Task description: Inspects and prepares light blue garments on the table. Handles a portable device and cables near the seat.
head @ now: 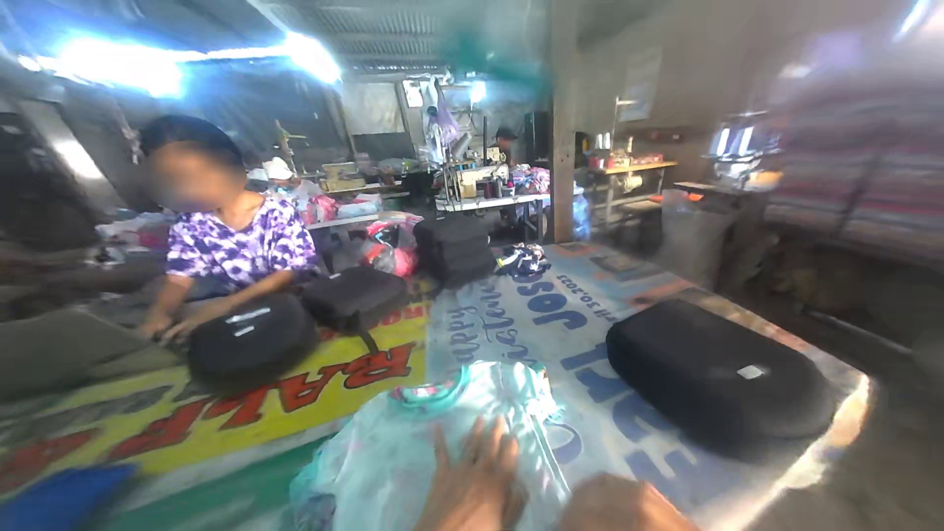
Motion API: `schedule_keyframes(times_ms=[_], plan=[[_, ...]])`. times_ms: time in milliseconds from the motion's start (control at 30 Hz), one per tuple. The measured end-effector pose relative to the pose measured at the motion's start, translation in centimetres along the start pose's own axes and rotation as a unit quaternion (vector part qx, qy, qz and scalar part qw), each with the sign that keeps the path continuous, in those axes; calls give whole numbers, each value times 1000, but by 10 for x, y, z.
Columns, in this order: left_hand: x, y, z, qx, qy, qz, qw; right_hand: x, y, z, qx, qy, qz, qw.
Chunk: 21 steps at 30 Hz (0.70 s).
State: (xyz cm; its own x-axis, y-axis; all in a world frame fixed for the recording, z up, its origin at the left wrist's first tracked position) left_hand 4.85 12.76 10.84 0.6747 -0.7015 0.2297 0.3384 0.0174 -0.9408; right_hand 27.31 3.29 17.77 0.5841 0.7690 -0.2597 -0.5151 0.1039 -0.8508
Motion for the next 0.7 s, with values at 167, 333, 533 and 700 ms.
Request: schedule_keyframes(times_ms=[167,333,533,700], plan=[[2,-75,59,-6,6,-103,995,28,-10,165,1,52,-21,998],[-70,-30,123,320,-244,-576,712,97,47,263,153,314,32,936],[-92,8,117,428,-254,-561,661,124,140,223,104,452,103,880],[-76,7,121,412,-264,-482,727,129,134,209,85,411,125,899]])
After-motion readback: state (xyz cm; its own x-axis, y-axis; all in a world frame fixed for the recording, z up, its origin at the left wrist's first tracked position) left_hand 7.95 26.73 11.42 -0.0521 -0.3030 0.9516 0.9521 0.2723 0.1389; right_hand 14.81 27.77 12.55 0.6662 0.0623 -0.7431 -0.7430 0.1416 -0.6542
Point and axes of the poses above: each hand's wrist, its own z-axis towards the middle knuckle, its own y-axis out of the palm, x = y × z, the point moved 1 cm from there along z, towards the middle knuckle, and after that the axes turned 14 degrees about -z, right-handed, at the moved point
